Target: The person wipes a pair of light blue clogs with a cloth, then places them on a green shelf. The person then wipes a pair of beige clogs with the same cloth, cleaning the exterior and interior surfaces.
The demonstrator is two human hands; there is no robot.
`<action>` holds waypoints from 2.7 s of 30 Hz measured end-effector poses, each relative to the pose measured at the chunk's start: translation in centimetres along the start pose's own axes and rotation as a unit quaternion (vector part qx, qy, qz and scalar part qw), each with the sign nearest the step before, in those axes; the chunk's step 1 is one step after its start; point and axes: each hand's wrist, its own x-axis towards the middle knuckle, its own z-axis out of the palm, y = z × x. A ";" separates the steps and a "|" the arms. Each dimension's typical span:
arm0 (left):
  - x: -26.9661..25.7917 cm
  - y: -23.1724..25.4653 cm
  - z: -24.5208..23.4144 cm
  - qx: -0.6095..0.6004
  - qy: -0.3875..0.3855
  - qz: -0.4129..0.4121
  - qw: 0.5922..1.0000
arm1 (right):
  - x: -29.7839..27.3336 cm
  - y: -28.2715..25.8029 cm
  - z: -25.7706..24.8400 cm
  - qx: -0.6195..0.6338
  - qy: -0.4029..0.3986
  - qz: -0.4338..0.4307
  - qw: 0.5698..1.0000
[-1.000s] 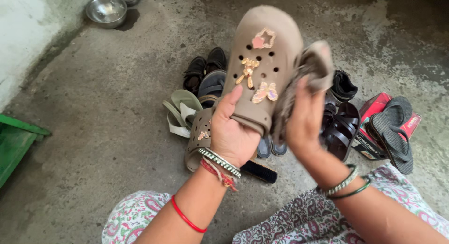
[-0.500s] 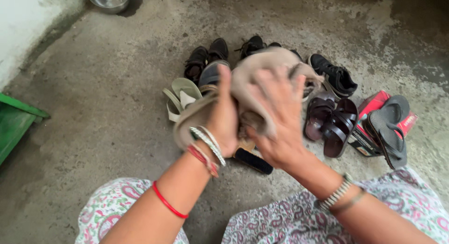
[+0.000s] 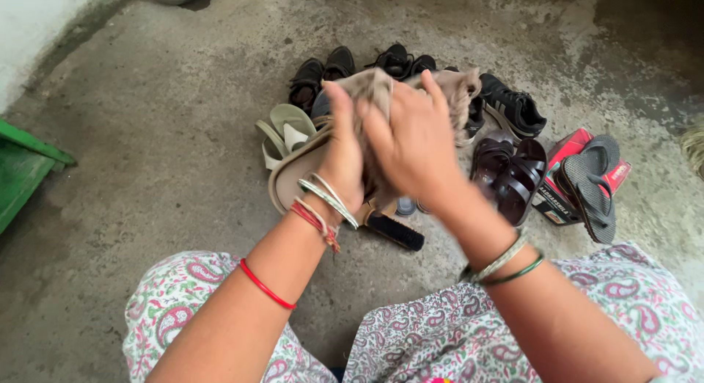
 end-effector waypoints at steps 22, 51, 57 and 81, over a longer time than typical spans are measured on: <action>0.1 -0.7 -2.6 0.114 -0.019 -0.101 0.988 | 3.0 1.5 -1.2 0.062 -0.153 0.215 0.963; 0.7 2.3 -2.4 -0.047 0.061 -0.133 0.988 | -0.9 1.4 -3.3 -0.227 0.203 -0.160 0.939; -1.1 2.5 0.0 0.538 0.050 0.032 0.841 | -0.7 5.6 -1.8 -0.057 -0.047 0.236 0.969; -3.6 -3.8 0.4 0.757 -0.261 0.101 0.590 | 7.2 -0.3 -0.3 0.219 -0.058 -0.123 0.966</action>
